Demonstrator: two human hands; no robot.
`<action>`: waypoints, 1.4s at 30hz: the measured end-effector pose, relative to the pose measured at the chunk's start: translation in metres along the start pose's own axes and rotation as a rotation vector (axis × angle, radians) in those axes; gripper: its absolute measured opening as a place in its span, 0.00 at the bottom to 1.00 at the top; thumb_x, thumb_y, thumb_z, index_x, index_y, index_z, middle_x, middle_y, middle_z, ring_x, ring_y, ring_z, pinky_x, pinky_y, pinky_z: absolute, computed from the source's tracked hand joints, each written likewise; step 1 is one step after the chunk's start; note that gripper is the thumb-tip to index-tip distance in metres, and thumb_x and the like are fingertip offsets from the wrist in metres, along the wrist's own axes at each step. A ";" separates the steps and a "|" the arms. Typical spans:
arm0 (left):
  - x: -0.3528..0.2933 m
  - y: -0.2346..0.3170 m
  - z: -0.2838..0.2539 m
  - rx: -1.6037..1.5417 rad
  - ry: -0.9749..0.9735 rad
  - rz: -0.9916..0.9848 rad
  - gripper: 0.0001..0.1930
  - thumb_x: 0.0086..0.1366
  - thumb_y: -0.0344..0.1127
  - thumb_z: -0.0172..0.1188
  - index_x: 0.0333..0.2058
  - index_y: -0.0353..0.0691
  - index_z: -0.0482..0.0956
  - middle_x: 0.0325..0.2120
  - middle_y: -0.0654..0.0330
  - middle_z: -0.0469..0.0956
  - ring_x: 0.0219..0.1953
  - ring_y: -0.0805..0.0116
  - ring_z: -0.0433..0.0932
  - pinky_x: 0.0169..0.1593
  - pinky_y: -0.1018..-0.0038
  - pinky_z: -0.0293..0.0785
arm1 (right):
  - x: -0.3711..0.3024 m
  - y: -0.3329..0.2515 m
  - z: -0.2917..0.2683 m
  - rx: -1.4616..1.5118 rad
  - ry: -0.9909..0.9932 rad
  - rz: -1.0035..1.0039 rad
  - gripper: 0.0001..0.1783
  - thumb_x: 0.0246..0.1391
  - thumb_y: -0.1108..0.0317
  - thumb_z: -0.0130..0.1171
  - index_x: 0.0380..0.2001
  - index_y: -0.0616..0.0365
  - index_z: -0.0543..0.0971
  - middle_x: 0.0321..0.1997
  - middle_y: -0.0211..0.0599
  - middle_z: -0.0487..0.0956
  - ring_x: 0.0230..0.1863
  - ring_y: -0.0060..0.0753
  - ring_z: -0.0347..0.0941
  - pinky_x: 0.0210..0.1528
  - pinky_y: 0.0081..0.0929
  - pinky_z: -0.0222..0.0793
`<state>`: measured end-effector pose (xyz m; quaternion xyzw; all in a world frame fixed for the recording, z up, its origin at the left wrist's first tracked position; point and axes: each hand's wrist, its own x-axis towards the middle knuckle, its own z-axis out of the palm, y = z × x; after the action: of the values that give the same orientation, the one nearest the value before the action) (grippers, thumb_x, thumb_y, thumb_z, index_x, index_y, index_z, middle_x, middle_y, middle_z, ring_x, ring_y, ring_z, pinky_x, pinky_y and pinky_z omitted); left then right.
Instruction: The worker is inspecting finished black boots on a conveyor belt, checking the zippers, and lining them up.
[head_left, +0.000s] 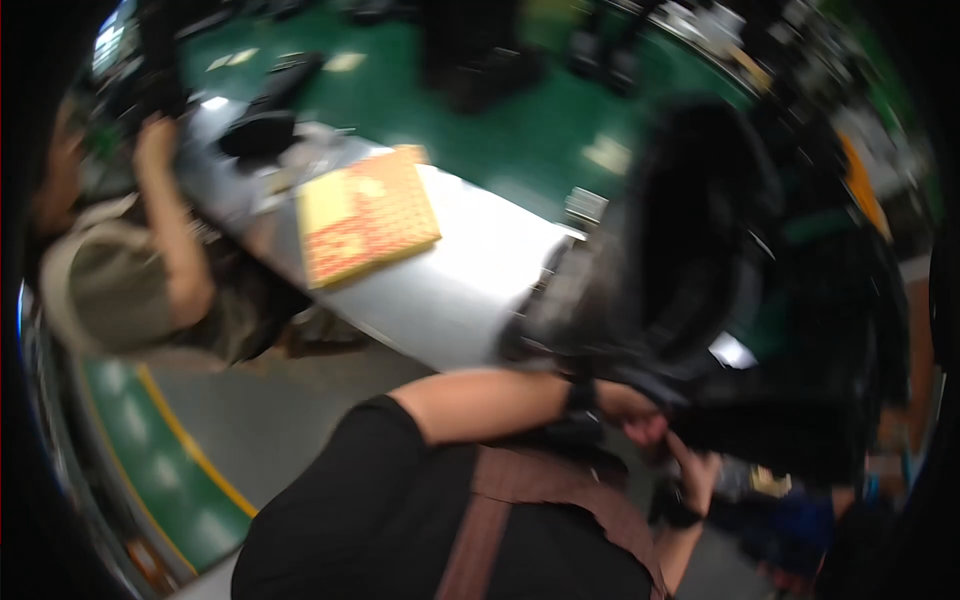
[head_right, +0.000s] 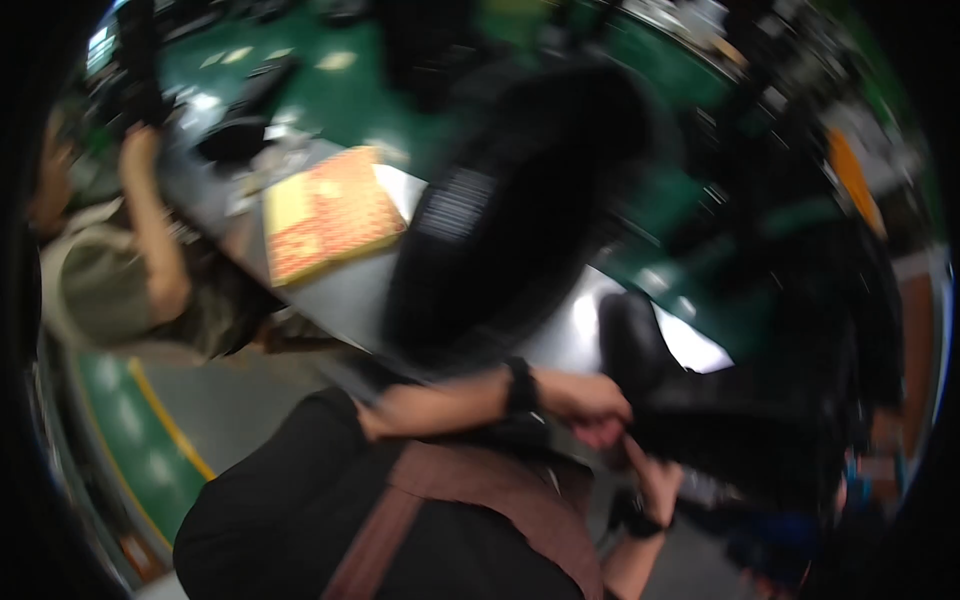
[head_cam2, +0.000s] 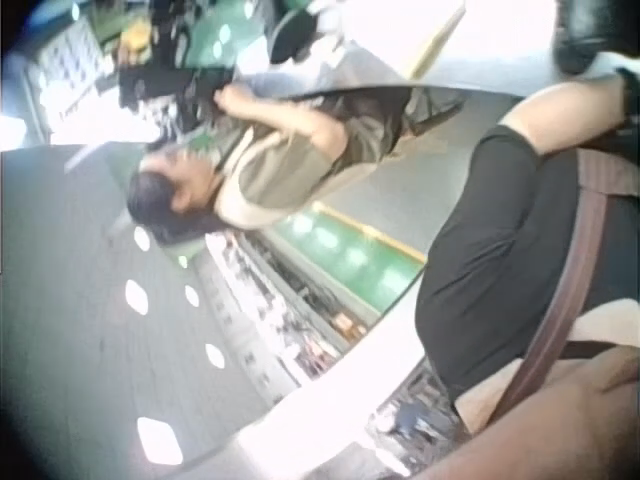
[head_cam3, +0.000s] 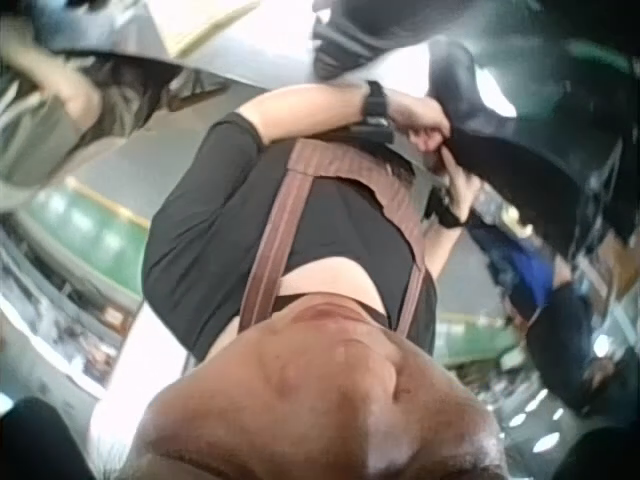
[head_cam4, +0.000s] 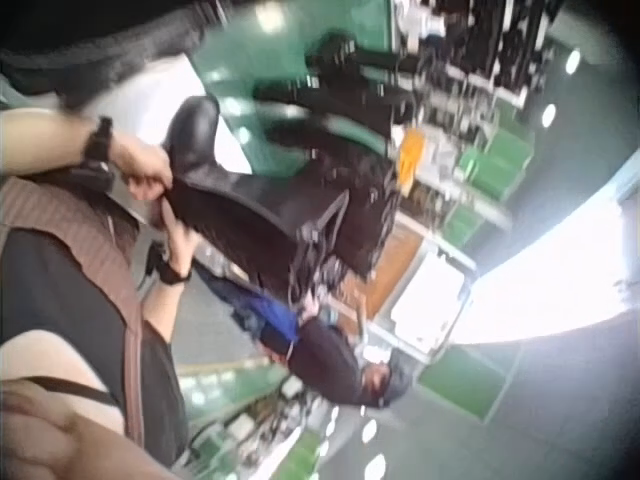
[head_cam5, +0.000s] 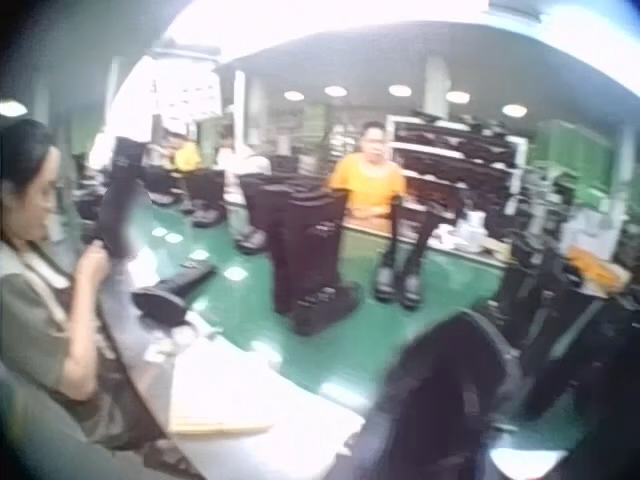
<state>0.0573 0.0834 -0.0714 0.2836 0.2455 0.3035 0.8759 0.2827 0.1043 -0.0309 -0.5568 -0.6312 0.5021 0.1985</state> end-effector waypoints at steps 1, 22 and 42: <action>0.000 0.004 0.001 0.120 0.114 -0.057 0.23 0.69 0.40 0.45 0.18 0.33 0.76 0.13 0.55 0.74 0.11 0.70 0.69 0.16 0.76 0.63 | 0.000 0.000 0.005 0.032 -0.010 -0.165 0.18 0.45 0.76 0.70 0.43 0.62 0.81 0.40 0.29 0.81 0.41 0.23 0.74 0.45 0.25 0.71; -0.138 0.133 0.179 0.306 0.041 0.331 0.28 0.73 0.41 0.45 0.11 0.37 0.66 0.09 0.63 0.65 0.13 0.75 0.63 0.22 0.77 0.61 | 0.010 -0.013 0.023 0.408 -0.281 -0.312 0.20 0.50 0.74 0.64 0.49 0.59 0.79 0.51 0.36 0.80 0.51 0.33 0.76 0.56 0.31 0.71; -0.182 0.053 0.130 1.507 0.936 1.686 0.33 0.55 0.56 0.63 0.48 0.34 0.67 0.39 0.52 0.62 0.33 0.63 0.68 0.33 0.71 0.66 | -0.006 -0.025 0.032 0.026 0.010 -0.454 0.29 0.47 0.70 0.71 0.52 0.67 0.74 0.49 0.41 0.81 0.49 0.33 0.77 0.53 0.28 0.71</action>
<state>-0.0116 -0.0489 0.1036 0.6537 0.3905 0.6303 -0.1513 0.2465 0.0890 -0.0211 -0.4003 -0.7328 0.4499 0.3168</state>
